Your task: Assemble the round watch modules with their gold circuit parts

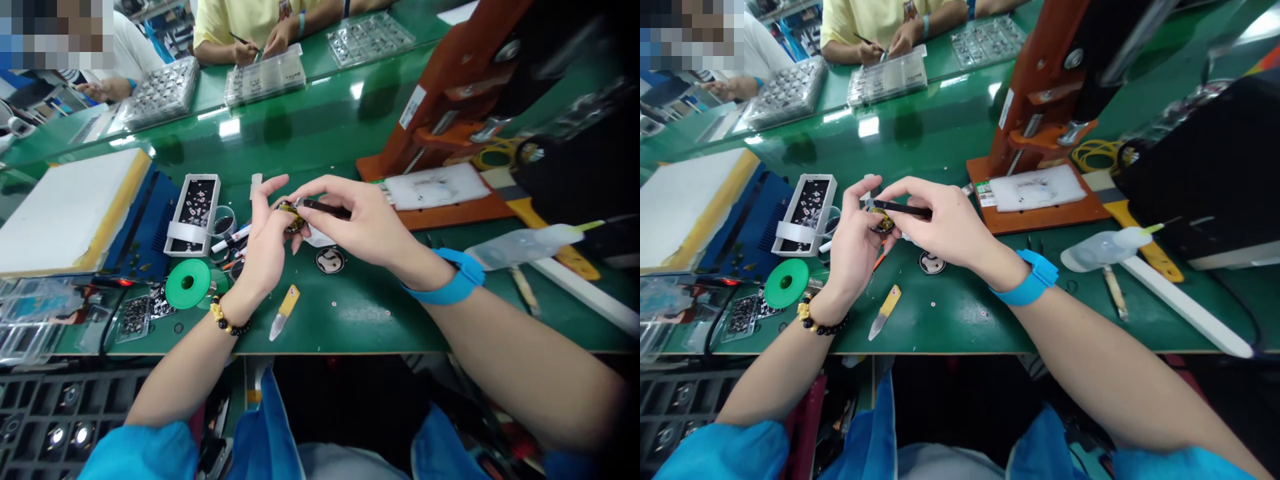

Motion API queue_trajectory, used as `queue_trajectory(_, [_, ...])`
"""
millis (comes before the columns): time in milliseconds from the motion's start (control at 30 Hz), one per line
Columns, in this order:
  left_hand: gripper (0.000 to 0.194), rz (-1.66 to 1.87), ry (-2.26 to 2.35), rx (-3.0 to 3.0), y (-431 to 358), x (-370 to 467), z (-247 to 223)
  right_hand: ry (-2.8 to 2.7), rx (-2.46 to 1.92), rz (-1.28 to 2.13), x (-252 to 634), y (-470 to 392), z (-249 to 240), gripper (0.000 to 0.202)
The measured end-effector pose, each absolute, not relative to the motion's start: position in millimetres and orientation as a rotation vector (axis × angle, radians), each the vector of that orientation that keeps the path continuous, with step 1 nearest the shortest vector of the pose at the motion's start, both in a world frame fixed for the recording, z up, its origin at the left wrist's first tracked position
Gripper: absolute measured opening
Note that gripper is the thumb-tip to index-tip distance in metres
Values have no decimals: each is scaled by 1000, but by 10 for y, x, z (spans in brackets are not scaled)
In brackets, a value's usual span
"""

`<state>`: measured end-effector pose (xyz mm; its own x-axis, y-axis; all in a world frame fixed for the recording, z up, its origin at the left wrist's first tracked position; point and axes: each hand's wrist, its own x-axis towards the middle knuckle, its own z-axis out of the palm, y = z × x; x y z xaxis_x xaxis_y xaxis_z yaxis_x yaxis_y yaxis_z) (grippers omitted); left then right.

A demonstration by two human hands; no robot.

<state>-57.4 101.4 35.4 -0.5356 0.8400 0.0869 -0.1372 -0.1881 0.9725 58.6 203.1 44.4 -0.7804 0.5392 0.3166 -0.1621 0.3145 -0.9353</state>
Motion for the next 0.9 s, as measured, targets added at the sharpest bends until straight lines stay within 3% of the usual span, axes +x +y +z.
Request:
queue_trajectory(200, [40,1774,1395,893,994,-545,348,-1903,-231,1617,559,2075,433,9])
queue_trajectory(433, [40,1839,1350,992,1009,-603,382,-1799,-177,1774,568,2100,480,19])
queue_trajectory(900, [41,1878,1307,1058,1001,-603,404,-1733,-205,1878,567,2100,525,16])
